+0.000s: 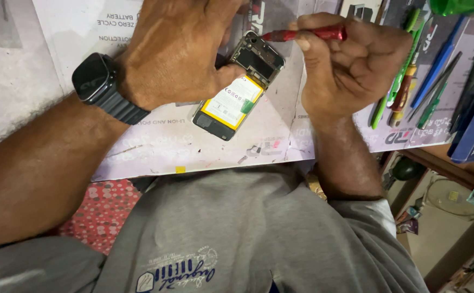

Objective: The person uses a screwdriver to remove or install internal components of a mobile phone while it lies on a workbench.

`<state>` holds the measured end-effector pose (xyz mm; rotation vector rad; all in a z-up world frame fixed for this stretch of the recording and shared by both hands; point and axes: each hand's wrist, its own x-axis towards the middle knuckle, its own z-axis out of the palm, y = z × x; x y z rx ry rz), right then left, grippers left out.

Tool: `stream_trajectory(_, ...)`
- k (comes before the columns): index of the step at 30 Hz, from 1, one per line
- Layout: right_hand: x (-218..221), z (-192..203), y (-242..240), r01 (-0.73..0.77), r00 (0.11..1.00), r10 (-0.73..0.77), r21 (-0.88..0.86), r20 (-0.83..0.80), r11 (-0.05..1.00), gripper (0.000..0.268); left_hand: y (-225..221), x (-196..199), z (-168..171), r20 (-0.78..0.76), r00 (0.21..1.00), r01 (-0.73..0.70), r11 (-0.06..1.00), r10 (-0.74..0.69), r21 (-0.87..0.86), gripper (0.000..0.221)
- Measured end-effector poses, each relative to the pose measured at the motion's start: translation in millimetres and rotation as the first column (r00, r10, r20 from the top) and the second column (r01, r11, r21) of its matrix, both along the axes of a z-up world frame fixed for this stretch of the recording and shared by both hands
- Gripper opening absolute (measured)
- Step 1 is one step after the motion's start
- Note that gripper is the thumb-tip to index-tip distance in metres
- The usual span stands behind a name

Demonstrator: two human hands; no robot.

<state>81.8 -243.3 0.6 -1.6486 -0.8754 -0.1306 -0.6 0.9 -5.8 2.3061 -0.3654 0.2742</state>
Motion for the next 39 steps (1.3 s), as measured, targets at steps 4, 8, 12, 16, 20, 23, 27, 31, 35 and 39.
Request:
stream_trajectory(4, 5, 10, -5, 0.004, 1.0, -0.003, 0.036, -0.006, 0.999, 0.042, 3, 1, 7, 0.061, 0.998, -0.014, 1.0, 0.014, -0.01, 0.072)
stream_trajectory(8, 3, 19, -16, 0.056, 0.976, -0.057, 0.012, 0.212, 0.998, 0.042, 4, 5, 11, -0.035, 0.999, 0.038, 0.995, -0.042, -0.095, 0.065)
stream_trajectory(12, -7, 13, -20, 0.07, 0.991, -0.07, 0.004, 0.113, 0.998, 0.045, 3, 7, 13, -0.013, 0.999, 0.037, 0.996, -0.038, -0.083, 0.064)
stream_trajectory(16, -8, 9, -18, 0.091, 0.995, -0.09, -0.031, 0.051, 0.995, 0.047, 3, 10, 13, -0.047, 0.998, 0.036, 0.996, -0.04, -0.08, 0.063)
stream_trajectory(20, -2, 11, -19, 0.059, 0.997, -0.056, -0.074, 0.05, 0.995, 0.048, 2, 10, 10, -0.007, 1.0, 0.02, 0.998, -0.021, -0.051, 0.061)
stream_trajectory(23, 9, 5, -20, 0.023, 0.996, -0.017, -0.069, 0.084, 0.997, 0.048, 2, 11, 9, 0.01, 1.0, 0.026, 1.0, -0.025, -0.011, 0.058)
stream_trajectory(27, 7, 6, -27, 0.012, 1.0, -0.011, -0.048, 0.019, 0.999, 0.046, -11, 2, 21, 0.015, 1.0, 0.007, 0.997, -0.008, 0.078, 0.065)
stream_trajectory(31, 11, 11, -29, 0.014, 0.998, -0.011, -0.041, 0.056, 0.999, 0.045, -44, -20, 42, -0.045, 0.976, -0.189, 0.931, 0.213, 0.312, 0.092)
stream_trajectory(35, 0, 21, -29, 0.058, 0.995, -0.064, -0.079, -0.079, 0.995, 0.046, -58, -27, 46, -0.092, 0.97, -0.175, 0.913, 0.223, 0.368, 0.092)
stream_trajectory(39, 6, 21, -31, 0.055, 0.998, -0.056, -0.047, -0.041, 0.997, 0.047, -61, -24, 46, -0.134, 0.96, -0.185, 0.916, 0.246, 0.356, 0.089)
